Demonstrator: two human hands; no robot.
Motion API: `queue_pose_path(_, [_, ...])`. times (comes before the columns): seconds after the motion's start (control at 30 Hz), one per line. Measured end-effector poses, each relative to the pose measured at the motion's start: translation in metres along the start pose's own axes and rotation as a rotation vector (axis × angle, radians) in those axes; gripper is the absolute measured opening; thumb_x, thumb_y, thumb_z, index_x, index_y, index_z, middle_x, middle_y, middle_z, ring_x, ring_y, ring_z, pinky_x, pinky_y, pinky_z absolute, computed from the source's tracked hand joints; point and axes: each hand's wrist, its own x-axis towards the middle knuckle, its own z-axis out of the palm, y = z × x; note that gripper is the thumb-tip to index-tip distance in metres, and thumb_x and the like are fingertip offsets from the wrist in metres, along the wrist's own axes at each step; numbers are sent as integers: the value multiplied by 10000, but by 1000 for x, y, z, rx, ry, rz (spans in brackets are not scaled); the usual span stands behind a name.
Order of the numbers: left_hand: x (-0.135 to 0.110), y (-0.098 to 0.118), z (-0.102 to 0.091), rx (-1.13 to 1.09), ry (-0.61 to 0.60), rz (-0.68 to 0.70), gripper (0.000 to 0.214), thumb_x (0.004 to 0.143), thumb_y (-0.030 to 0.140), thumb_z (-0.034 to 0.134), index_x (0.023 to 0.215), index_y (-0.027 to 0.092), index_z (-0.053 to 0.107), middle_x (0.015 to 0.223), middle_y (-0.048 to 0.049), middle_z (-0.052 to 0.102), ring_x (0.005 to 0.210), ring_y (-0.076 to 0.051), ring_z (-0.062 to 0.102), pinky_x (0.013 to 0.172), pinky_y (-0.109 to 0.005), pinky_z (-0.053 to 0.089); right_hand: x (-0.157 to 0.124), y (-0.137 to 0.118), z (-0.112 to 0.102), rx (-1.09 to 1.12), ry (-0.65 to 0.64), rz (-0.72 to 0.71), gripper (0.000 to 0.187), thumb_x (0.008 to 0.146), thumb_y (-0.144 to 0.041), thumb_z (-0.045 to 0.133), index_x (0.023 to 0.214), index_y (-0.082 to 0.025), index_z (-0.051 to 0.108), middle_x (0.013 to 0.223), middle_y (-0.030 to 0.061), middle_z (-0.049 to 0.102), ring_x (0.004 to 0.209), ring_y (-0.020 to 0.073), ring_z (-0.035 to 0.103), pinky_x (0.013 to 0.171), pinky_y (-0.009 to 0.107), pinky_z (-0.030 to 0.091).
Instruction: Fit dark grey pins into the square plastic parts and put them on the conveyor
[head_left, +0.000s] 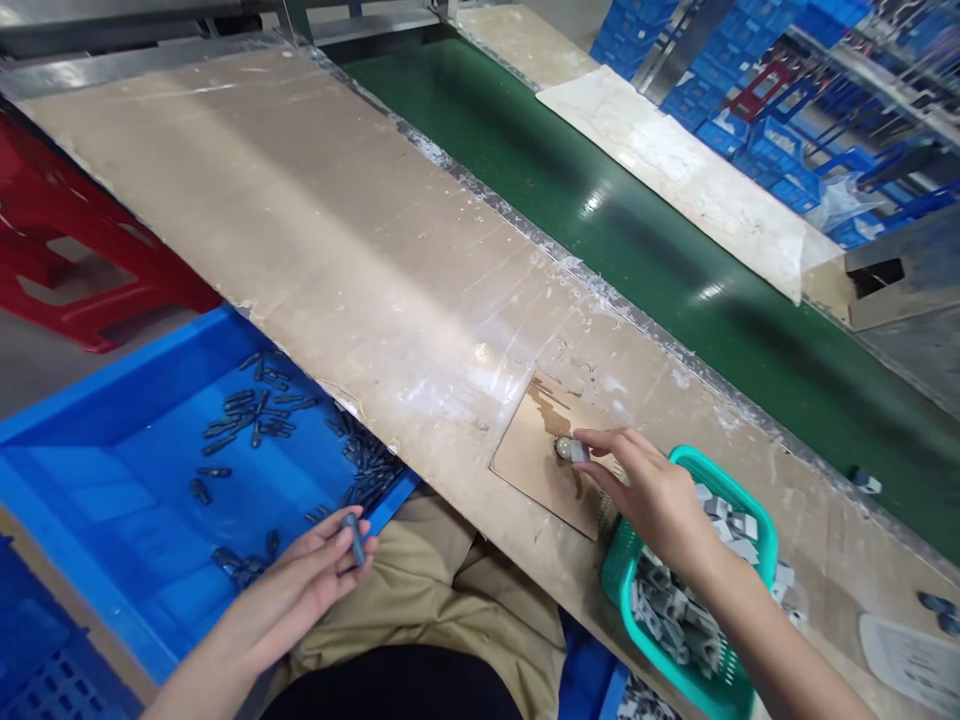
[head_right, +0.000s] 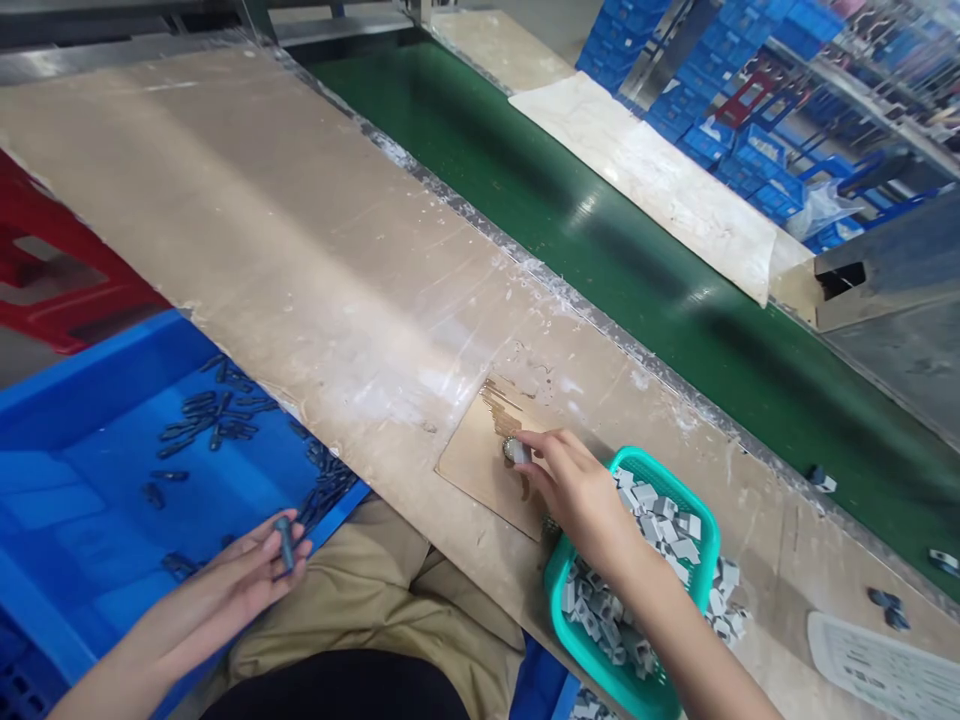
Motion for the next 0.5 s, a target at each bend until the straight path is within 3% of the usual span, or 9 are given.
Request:
queue_pose_path(0.13, [-8,-11,44,22,-264,-11,196,716,150,714,908,179,686,910,-60,680,731,-102,624,660,-190,536,-9,-17,-13,51,132,129,255,817,-234,619,1068,-249,577,974,60,675,886,225,646,747,349,530])
queue_pose_path(0.3, [-12,-27,106,-127,-570,48,230,729,218,709,957,187,695,897,-39,677,790,-108,639,755,-197,535,-23,-54,-16,447,289,314,315,738,-201,702,1030,-279,610,950,47,678,866,224,651,762,363,553])
queue_pose_path(0.4, [-16,-39,126,29,-594,387,223,770,202,664,990,222,689,848,-23,685,808,-117,656,769,-195,540,-26,-80,-19,593,334,415,257,714,-214,726,939,-289,627,869,32,685,806,210,672,706,324,583])
queue_pose_path(0.5, [-24,-43,129,393,-510,1002,347,763,65,629,1032,281,667,958,-7,688,851,-125,663,752,-186,551,-28,-99,-25,681,322,473,227,699,-238,740,878,-297,613,842,34,685,797,220,682,680,323,595])
